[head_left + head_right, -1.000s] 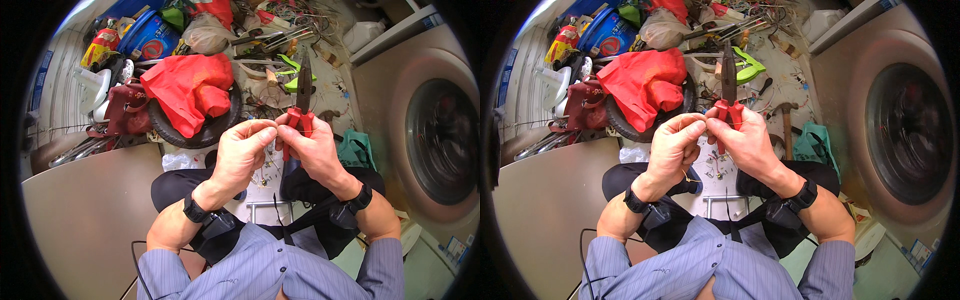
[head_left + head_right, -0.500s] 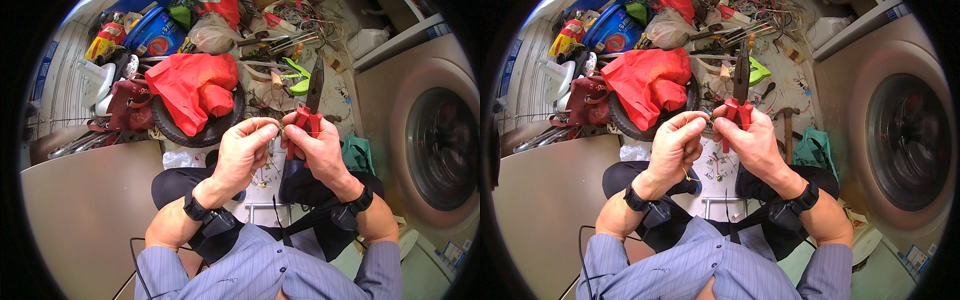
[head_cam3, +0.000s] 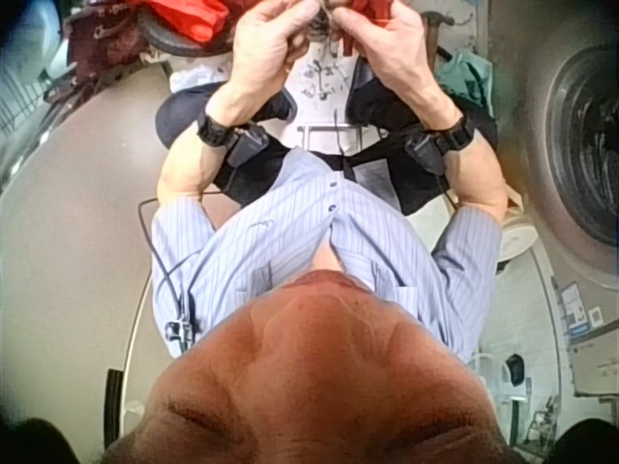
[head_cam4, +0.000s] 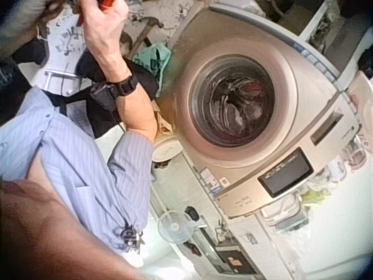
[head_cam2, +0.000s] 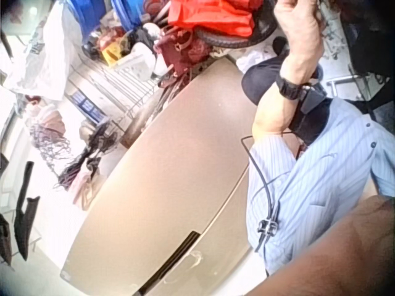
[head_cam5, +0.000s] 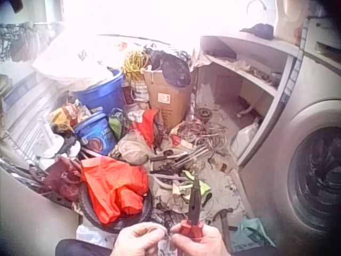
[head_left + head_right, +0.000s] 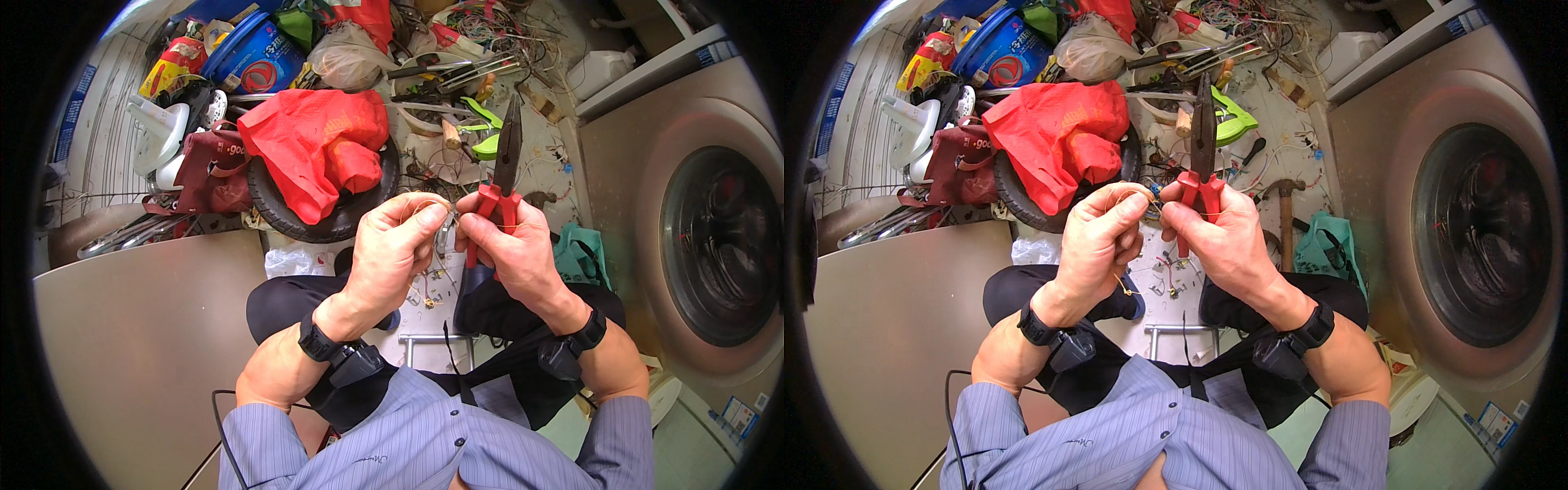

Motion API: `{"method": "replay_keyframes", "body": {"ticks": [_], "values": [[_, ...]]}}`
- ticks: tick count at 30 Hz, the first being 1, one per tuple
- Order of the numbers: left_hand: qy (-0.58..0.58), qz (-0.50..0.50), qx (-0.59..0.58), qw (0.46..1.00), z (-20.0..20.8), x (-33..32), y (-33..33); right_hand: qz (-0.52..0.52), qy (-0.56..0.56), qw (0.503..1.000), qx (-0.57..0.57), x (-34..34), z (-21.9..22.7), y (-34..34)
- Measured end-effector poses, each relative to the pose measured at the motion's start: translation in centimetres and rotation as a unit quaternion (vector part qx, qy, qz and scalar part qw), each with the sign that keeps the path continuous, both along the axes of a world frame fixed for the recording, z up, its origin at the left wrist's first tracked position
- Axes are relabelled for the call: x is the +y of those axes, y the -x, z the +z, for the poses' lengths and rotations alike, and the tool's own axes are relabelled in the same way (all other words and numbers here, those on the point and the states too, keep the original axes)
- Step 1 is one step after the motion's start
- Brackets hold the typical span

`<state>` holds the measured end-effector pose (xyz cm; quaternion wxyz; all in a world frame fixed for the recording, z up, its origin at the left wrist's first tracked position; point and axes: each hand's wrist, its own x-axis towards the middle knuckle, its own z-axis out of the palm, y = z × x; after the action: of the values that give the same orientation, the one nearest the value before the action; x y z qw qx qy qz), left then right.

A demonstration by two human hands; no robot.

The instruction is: The person manipulates wires and electrical connectors by hand, then uses pliers to cut or crimp a wire.

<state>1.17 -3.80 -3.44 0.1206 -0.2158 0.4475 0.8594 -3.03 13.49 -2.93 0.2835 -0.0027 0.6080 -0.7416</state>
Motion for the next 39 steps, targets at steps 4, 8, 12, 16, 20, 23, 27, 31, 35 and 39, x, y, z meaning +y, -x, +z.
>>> {"method": "replay_keyframes", "body": {"ticks": [4, 8, 12, 16, 20, 23, 27, 31, 35, 39], "values": [[0.009, 0.003, 0.01, 1.0, 0.0, 0.0, 0.0, 0.01, -0.02, 1.0, 0.018, 0.2, -0.2, 0.4], [0.028, -0.005, 0.023, 0.999, 0.2, 0.1, 0.0, 0.014, -0.022, 1.0, 0.008, 0.2, 0.4, 0.3], [0.033, -0.009, 0.019, 0.999, 0.2, 0.0, -0.1, 0.003, 0.0, 1.0, 0.013, 0.1, 0.0, 0.1], [0.047, 0.006, 0.025, 0.999, 0.0, 0.3, 0.0, 0.016, -0.008, 1.0, 0.023, 0.2, 0.5, 0.2], [0.056, -0.006, 0.011, 0.998, -0.4, 0.5, 0.3, 0.0, 0.004, 1.0, 0.0, 0.5, 0.9, 0.6], [0.078, -0.024, 0.014, 0.997, -0.5, 0.5, 0.1, -0.008, 0.02, 1.0, -0.018, 0.6, 1.0, 0.9], [0.096, -0.051, 0.012, 0.994, -0.5, 1.0, -0.3, -0.032, 0.029, 0.999, -0.007, 0.9, 0.5, 1.3], [0.125, -0.112, 0.025, 0.985, -0.5, 0.9, -0.6, -0.044, 0.017, 0.999, -0.009, 0.7, 0.4, 1.3], [0.12, -0.171, 0.033, 0.977, 0.0, 0.4, -0.6, -0.047, -0.002, 0.999, 0.002, 1.4, 0.6, 1.8], [0.154, -0.237, 0.024, 0.959, -0.1, -0.1, -0.5, -0.073, -0.004, 0.997, 0.033, 2.0, 0.3, 2.2]]}}
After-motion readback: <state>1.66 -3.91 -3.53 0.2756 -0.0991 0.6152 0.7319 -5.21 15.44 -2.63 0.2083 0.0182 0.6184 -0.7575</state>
